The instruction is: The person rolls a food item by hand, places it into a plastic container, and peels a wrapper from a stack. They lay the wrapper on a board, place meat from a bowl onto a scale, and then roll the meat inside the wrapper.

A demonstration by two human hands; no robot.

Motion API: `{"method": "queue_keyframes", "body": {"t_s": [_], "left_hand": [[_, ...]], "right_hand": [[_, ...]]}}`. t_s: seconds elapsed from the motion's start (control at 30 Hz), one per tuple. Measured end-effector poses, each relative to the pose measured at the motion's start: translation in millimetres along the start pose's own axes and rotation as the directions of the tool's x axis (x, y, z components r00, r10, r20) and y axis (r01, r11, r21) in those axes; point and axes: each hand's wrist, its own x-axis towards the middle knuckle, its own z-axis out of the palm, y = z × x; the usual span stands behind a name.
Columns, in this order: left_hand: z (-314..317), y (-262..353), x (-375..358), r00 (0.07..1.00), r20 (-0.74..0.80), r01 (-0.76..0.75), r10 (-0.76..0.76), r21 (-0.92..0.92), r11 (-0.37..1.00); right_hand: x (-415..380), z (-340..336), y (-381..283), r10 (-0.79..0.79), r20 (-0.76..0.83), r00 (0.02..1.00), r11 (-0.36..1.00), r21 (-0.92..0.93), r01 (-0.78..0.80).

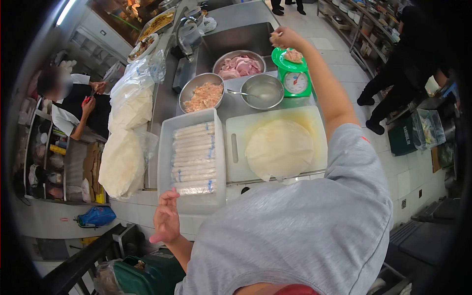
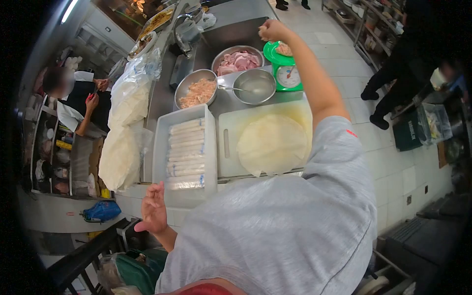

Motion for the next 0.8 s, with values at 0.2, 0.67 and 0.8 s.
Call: {"method": "queue_keyframes", "body": {"t_s": [0.2,0.67,0.8], "left_hand": [[18.6,-6.6,8.8,1.0,0.004,-0.017,0.017,-0.025,1.0],[25.6,-6.2,3.3,0.998,-0.013,-0.054,0.054,-0.023,0.998],[21.0,-3.2,-1.1,0.996,-0.033,-0.078,0.079,0.024,0.997]], "right_hand": [[-19.7,-40.7,23.4,0.019,-0.081,0.997,0.997,-0.071,-0.025],[26.5,169.5,-59.3,-0.347,-0.125,0.929,0.938,-0.05,0.344],[7.6,241.1,-90.7,-0.295,0.212,0.932,0.916,-0.217,0.339]]}}
